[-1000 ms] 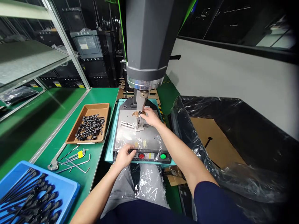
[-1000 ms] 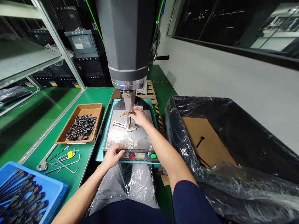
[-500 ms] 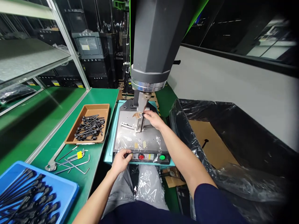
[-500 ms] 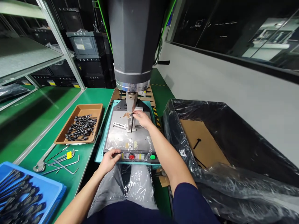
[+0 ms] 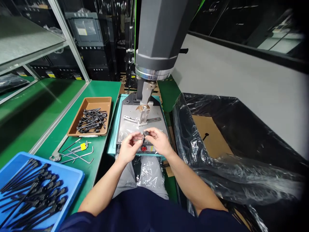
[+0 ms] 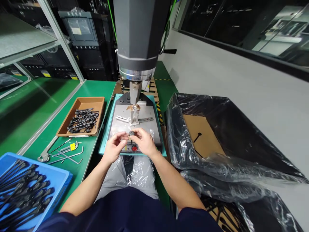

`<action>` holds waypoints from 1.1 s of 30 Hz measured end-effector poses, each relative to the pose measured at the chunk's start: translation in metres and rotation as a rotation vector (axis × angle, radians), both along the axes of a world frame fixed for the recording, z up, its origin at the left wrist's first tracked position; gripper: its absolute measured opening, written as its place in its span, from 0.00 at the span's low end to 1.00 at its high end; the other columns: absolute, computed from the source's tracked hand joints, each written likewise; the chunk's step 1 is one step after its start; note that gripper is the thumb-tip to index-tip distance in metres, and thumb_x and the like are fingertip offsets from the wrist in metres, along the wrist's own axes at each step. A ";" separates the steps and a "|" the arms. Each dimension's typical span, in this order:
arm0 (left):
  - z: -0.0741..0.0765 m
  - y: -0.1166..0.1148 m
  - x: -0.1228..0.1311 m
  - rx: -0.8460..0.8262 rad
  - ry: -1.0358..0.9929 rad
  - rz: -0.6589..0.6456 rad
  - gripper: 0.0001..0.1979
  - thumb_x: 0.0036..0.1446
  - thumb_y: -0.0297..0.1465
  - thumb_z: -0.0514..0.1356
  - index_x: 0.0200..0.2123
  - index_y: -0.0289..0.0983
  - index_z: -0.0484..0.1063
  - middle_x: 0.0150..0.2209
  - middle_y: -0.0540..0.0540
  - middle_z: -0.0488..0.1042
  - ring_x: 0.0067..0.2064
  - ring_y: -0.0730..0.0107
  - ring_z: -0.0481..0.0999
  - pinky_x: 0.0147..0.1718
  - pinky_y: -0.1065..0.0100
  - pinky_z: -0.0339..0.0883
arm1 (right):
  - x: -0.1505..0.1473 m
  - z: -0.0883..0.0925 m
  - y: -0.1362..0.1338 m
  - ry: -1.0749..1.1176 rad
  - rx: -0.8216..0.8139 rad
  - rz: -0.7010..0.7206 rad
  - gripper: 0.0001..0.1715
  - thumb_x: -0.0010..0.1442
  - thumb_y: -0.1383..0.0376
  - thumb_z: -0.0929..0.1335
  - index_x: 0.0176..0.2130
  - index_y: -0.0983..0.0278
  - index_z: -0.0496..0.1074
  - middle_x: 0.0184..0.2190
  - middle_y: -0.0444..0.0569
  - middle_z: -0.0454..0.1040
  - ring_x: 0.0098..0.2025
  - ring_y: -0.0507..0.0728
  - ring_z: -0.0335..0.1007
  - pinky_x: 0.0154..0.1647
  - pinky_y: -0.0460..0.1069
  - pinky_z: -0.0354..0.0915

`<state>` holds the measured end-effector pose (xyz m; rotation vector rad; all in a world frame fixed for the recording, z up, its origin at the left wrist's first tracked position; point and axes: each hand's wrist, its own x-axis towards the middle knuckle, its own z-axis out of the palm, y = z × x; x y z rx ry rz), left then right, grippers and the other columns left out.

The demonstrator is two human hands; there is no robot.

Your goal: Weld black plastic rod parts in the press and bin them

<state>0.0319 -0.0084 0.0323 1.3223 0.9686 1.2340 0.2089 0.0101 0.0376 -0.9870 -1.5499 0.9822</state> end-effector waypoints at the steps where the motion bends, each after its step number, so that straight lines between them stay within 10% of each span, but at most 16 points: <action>1: 0.002 -0.004 0.000 -0.028 -0.032 -0.026 0.20 0.52 0.40 0.67 0.46 0.35 0.73 0.42 0.42 0.78 0.42 0.65 0.78 0.43 0.62 0.73 | -0.004 -0.002 -0.011 -0.035 0.046 -0.032 0.15 0.61 0.55 0.71 0.44 0.60 0.74 0.41 0.50 0.75 0.43 0.59 0.73 0.47 0.53 0.70; 11: -0.003 -0.022 -0.006 -0.204 -0.289 -0.006 0.20 0.41 0.34 0.74 0.39 0.34 0.78 0.33 0.46 0.80 0.34 0.69 0.78 0.39 0.64 0.74 | -0.017 -0.007 -0.033 -0.147 0.309 -0.107 0.11 0.61 0.61 0.71 0.45 0.57 0.77 0.40 0.50 0.75 0.41 0.60 0.73 0.45 0.54 0.71; 21: -0.006 -0.017 -0.008 -0.417 -0.390 -0.005 0.16 0.43 0.34 0.73 0.34 0.32 0.77 0.27 0.47 0.78 0.25 0.78 0.72 0.27 0.74 0.64 | -0.037 -0.018 -0.041 0.317 -0.312 0.004 0.22 0.50 0.58 0.78 0.43 0.63 0.77 0.30 0.47 0.75 0.32 0.57 0.73 0.37 0.53 0.73; 33: -0.004 -0.019 -0.007 -0.415 -0.430 -0.003 0.19 0.40 0.34 0.74 0.34 0.32 0.75 0.27 0.47 0.78 0.26 0.74 0.75 0.30 0.70 0.68 | -0.039 -0.013 -0.041 0.426 -0.407 0.057 0.19 0.48 0.59 0.78 0.41 0.63 0.79 0.28 0.46 0.75 0.30 0.56 0.71 0.34 0.51 0.69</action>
